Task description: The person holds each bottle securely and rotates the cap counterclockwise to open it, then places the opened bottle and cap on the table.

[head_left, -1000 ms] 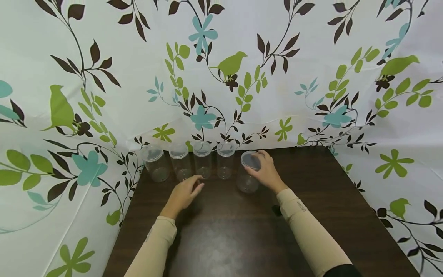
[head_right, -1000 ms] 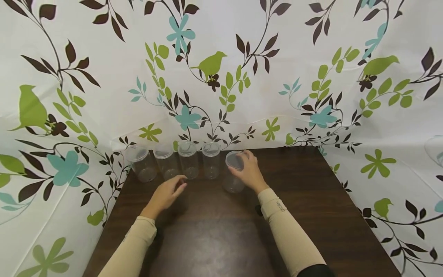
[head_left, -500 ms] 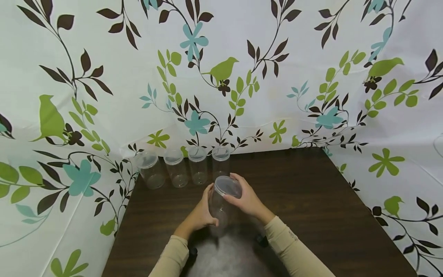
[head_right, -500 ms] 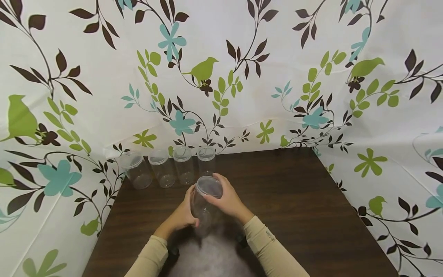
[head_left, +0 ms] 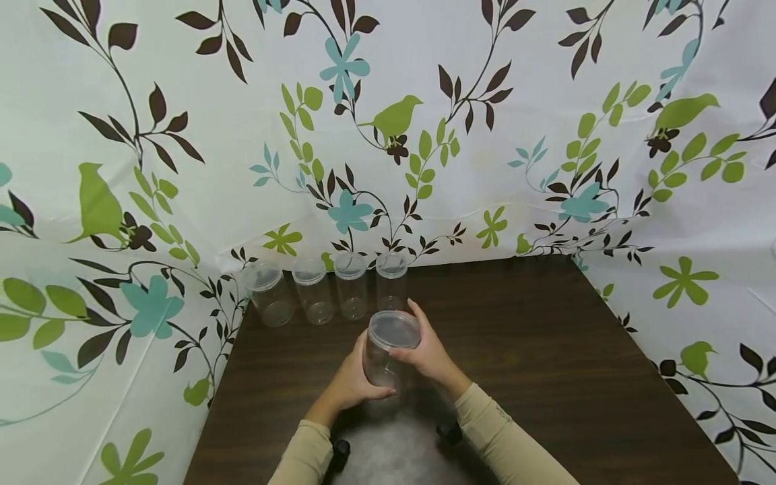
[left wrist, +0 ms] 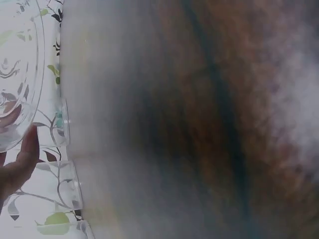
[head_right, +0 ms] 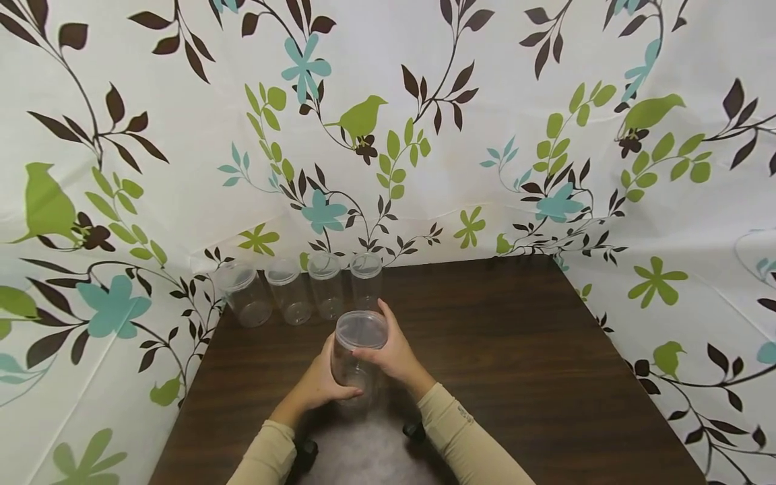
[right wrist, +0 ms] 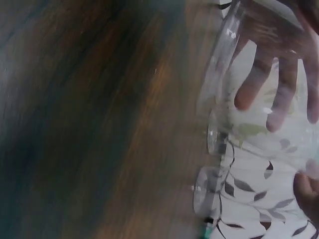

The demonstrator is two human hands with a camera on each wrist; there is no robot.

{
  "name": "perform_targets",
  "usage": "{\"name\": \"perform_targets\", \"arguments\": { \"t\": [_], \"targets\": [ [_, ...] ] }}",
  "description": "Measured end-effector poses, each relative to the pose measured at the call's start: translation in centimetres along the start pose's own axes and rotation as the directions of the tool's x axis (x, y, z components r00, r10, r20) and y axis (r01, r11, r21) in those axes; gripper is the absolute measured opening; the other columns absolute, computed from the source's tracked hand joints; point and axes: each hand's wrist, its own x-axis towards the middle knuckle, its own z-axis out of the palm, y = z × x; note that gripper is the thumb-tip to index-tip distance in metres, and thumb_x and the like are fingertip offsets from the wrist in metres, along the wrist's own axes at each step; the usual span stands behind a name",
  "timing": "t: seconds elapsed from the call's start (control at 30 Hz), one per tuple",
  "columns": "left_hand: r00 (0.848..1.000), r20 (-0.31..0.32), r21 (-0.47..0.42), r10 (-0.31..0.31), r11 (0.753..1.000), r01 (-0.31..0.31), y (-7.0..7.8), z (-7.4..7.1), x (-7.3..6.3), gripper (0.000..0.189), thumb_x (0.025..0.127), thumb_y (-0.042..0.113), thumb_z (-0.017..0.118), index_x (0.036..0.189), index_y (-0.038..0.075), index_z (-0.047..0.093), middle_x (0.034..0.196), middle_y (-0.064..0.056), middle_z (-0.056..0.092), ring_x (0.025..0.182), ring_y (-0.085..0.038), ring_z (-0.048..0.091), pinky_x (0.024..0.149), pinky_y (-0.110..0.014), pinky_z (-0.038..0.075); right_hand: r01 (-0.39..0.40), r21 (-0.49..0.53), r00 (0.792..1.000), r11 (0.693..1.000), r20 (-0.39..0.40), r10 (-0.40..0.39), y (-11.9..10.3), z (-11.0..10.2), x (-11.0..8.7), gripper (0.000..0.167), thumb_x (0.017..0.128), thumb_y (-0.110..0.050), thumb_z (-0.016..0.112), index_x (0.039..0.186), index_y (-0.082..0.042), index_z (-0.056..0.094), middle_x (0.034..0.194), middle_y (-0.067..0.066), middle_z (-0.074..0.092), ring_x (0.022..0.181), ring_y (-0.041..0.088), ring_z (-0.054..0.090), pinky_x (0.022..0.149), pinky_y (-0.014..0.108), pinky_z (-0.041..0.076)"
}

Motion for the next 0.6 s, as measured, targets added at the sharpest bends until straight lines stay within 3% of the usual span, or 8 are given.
{"name": "perform_targets", "arguments": {
  "t": [0.07,0.3,0.47,0.6],
  "targets": [
    [1.0,0.008,0.005,-0.014,1.0,0.014,-1.0,0.1,0.0,0.13,0.059,0.025,0.101,0.16,0.016,0.019,0.152,-0.01,0.045,0.132,-0.023,0.049,0.11,-0.044,0.04,-0.02,0.023,1.0,1.0,-0.008,0.021,-0.1,0.2,0.0,0.109,0.078,-0.034,0.09,0.159,-0.005,0.023,0.147,0.023,0.049,0.125,0.037,0.054,0.103,0.039,0.045],
    [0.998,0.047,-0.022,-0.029,0.999,0.03,-0.5,-0.5,-0.4,0.129,0.062,0.029,0.099,0.16,0.013,0.017,0.153,-0.012,0.044,0.132,-0.024,0.049,0.11,-0.039,0.039,0.008,0.025,0.998,1.0,0.063,-0.009,0.2,-0.1,0.4,0.08,0.082,-0.03,0.086,0.144,0.001,0.047,0.137,0.021,0.057,0.119,0.029,0.057,0.096,0.028,0.047],
    [0.992,0.127,-0.055,-0.019,0.998,0.026,-0.5,-1.1,-0.5,0.127,0.065,0.02,0.097,0.161,0.013,0.014,0.155,-0.012,0.04,0.135,-0.026,0.045,0.112,-0.034,0.036,0.021,0.1,0.989,0.995,0.145,-0.036,0.5,-0.7,0.4,0.083,0.082,-0.039,0.085,0.142,0.004,0.047,0.14,0.025,0.053,0.115,0.022,0.056,0.094,0.026,0.048],
    [0.984,0.176,-0.131,-0.006,0.991,0.03,-0.6,-1.2,-0.7,0.122,0.067,0.013,0.094,0.16,0.015,0.015,0.154,-0.012,0.04,0.133,-0.027,0.046,0.11,-0.031,0.037,0.013,0.182,0.981,0.983,0.188,-0.047,1.0,-0.8,0.4,0.09,0.083,-0.046,0.084,0.141,0.009,0.044,0.141,0.027,0.05,0.113,0.019,0.057,0.092,0.025,0.05]
  ]
}}
